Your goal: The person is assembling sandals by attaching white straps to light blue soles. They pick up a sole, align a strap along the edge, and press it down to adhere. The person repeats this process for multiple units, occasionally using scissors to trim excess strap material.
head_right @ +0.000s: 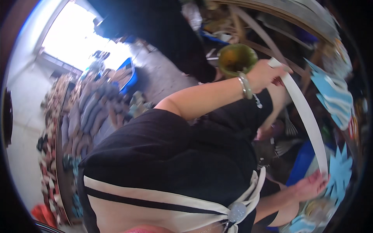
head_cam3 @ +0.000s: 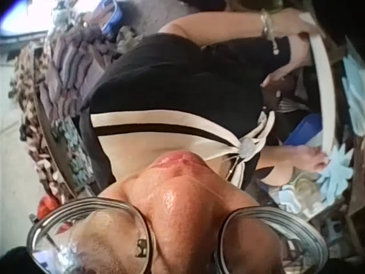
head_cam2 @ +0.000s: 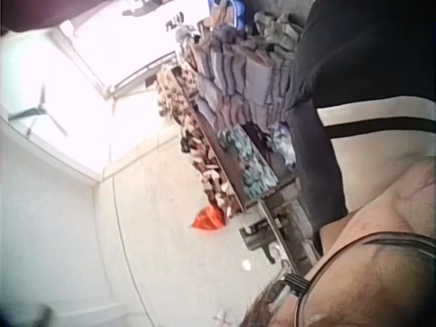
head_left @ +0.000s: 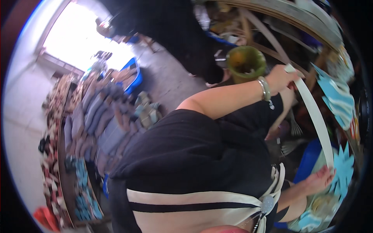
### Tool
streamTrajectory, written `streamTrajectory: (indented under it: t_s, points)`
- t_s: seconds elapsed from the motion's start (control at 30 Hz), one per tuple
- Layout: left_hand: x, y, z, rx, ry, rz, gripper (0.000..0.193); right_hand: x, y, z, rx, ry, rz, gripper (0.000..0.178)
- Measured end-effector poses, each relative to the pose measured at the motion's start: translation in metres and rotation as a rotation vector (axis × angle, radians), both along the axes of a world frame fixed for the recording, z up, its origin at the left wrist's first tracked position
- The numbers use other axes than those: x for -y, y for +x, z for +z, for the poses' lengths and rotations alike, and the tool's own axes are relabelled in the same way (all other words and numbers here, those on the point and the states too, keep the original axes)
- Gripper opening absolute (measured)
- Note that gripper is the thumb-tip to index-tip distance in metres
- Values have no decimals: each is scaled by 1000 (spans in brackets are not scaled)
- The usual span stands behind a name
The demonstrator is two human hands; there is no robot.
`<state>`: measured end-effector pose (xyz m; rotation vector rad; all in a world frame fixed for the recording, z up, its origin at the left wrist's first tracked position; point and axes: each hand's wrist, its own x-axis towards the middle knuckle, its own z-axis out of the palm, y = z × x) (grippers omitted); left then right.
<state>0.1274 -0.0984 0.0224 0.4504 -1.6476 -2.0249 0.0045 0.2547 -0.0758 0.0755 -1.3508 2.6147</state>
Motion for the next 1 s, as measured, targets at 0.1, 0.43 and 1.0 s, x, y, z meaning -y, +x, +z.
streamTrajectory:
  t_s: [0.1, 0.43, 1.0]
  points:
    - [4, 20, -3, 49, -54, -24, 17, 8, -2, 14, -108, -59, -71, 18]
    - [17, -33, -36, 435, -336, -496, 25, -51, 13, 12, -293, -314, -307, 16]
    - [-234, -262, -100, -373, -1665, -765, 67, -61, -32, 3, 136, 862, -378, 12]
